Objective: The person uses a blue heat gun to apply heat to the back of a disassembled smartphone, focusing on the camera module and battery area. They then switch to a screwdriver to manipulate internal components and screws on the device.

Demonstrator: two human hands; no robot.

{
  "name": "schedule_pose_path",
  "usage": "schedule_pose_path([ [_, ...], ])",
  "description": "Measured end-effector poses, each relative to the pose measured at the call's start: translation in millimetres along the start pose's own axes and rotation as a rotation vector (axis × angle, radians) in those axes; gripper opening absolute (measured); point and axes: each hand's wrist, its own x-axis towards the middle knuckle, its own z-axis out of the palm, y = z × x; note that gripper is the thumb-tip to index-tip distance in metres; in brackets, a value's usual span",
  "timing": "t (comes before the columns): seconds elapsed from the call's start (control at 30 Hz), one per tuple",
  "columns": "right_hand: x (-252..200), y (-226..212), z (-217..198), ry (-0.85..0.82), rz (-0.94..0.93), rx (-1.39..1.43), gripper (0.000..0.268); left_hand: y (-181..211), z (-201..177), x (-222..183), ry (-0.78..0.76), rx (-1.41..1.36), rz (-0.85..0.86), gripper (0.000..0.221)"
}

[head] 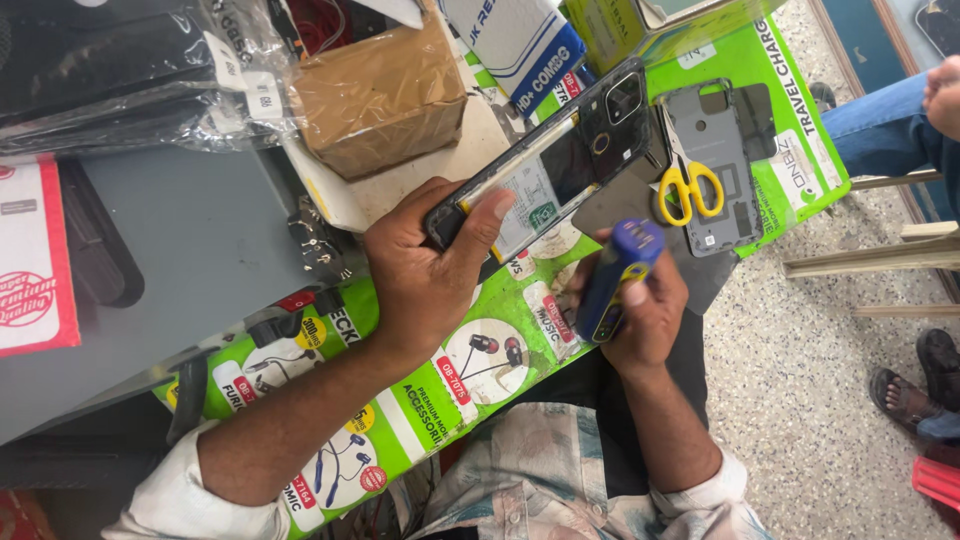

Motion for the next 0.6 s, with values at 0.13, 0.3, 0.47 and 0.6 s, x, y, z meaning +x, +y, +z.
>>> schedule_pose_path([
  [0.13,5,7,-1,0.047,-0.099,0.263,0.050,4,1,0,-0.056,0.042,-0.019,0.017],
  [0.3,11,3,4,0.162,-0.146,0.229,0.052,1,1,-3,-0.255,0.074,-0.038,0.016],
  [0.47,11,2,0,0.148,-0.156,0.506,0.049,-18,3,1,-0.557,-0.046,-0.336,0.021],
  [0.6,14,-1,-1,0.094,-0.122,0.524,0.053,-28,13,-6,-0.573,-0.175,-0.500,0.025],
])
